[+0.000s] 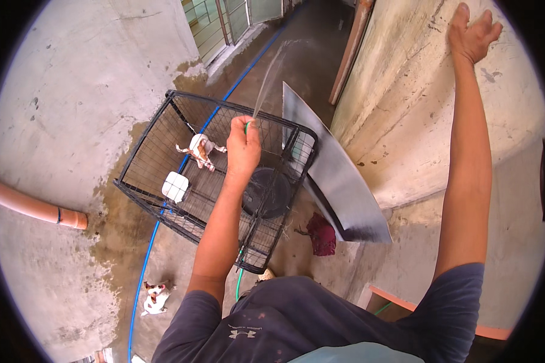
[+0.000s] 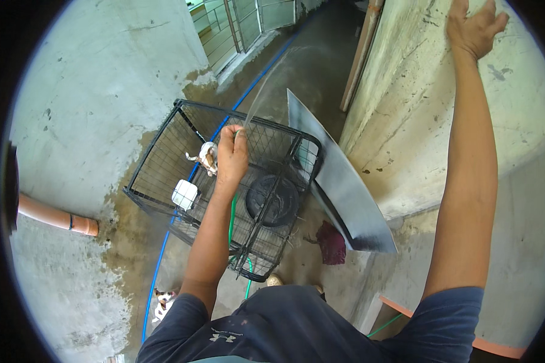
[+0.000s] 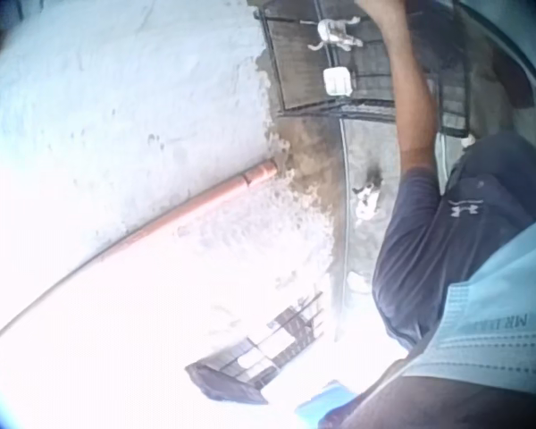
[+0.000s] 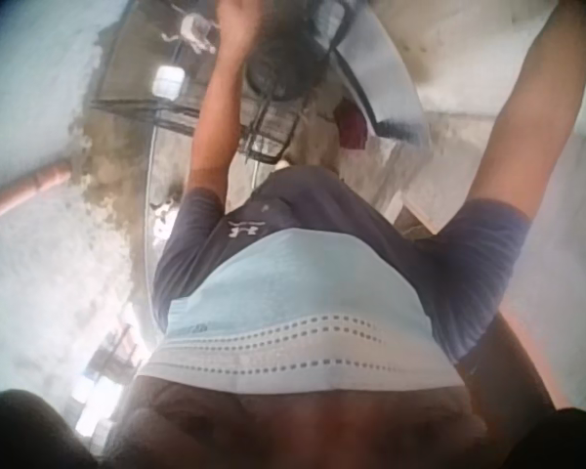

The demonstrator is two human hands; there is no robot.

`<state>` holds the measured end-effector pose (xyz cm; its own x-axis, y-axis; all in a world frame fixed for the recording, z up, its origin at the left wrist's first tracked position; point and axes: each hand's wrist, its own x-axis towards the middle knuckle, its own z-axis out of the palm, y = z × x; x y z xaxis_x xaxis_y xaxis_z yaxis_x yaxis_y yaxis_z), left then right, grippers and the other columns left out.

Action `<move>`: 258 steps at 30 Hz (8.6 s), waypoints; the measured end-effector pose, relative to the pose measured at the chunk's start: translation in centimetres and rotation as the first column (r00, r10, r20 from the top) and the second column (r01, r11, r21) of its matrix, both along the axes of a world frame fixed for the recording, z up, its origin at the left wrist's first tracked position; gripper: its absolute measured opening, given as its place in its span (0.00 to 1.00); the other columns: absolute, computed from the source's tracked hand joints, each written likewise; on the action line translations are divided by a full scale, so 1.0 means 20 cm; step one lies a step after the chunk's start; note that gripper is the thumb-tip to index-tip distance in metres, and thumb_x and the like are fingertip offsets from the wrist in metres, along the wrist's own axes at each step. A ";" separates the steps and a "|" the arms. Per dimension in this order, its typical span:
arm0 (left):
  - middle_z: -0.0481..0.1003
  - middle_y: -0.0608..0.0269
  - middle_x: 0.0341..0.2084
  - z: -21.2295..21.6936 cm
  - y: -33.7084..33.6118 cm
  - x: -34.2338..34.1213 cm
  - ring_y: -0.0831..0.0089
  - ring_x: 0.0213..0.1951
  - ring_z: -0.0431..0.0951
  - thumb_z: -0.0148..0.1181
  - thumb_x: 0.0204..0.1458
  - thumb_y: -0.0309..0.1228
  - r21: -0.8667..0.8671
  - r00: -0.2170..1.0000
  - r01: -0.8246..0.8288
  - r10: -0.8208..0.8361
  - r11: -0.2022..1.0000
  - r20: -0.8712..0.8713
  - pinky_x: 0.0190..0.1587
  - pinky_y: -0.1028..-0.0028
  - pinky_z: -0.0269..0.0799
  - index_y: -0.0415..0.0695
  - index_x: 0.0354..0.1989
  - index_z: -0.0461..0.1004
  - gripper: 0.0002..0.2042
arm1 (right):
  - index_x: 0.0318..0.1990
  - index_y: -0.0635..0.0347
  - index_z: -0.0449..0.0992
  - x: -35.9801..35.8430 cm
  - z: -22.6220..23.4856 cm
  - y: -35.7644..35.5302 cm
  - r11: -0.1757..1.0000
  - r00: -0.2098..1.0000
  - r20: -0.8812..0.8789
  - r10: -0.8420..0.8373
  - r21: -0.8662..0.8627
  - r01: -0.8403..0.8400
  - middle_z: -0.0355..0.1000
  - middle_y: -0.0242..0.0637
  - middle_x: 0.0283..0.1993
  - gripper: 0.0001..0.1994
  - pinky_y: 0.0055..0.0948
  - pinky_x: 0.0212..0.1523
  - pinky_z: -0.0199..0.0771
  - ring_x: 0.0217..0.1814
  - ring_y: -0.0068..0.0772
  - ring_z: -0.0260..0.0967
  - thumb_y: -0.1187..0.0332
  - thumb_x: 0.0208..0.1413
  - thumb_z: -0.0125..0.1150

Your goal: Bathing dogs and cleaning a dog cage using a water hose in an outdoor area.

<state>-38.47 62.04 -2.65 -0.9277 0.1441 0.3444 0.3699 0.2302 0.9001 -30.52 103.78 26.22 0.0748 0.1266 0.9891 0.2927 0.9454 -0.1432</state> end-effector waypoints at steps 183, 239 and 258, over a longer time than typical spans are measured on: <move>0.75 0.48 0.24 0.06 0.22 -0.10 0.53 0.32 0.77 0.48 0.57 0.34 -0.131 0.988 0.149 -0.151 0.980 -0.006 0.38 0.61 0.71 0.41 0.41 0.67 0.10 | 0.63 0.66 0.60 0.02 0.02 0.02 0.998 0.996 -0.065 -0.064 0.000 0.064 0.43 0.62 0.68 0.41 0.50 0.63 0.58 0.69 0.61 0.49 0.39 0.50 0.51; 0.73 0.56 0.22 -0.01 0.06 -0.18 0.65 0.27 0.75 0.49 0.59 0.35 -0.094 0.996 -0.077 0.072 0.993 -0.051 0.35 0.67 0.70 0.40 0.40 0.69 0.10 | 0.64 0.64 0.58 0.03 0.02 -0.03 0.999 0.999 -0.046 -0.003 -0.041 0.002 0.40 0.62 0.70 0.41 0.52 0.62 0.58 0.70 0.60 0.47 0.39 0.51 0.50; 0.73 0.54 0.22 -0.07 -0.01 -0.18 0.62 0.28 0.75 0.49 0.59 0.35 -0.101 0.995 -0.084 0.079 0.991 -0.056 0.36 0.65 0.69 0.41 0.39 0.69 0.10 | 0.62 0.65 0.61 0.01 0.01 0.02 0.999 0.996 -0.077 -0.052 -0.003 0.052 0.42 0.62 0.69 0.41 0.52 0.63 0.58 0.69 0.61 0.48 0.39 0.50 0.52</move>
<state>-42.09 61.83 -4.03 -0.9192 0.1060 0.3792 0.3914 0.3517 0.8504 -30.32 104.18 26.51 0.1576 0.1219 0.9800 0.3293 0.9291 -0.1685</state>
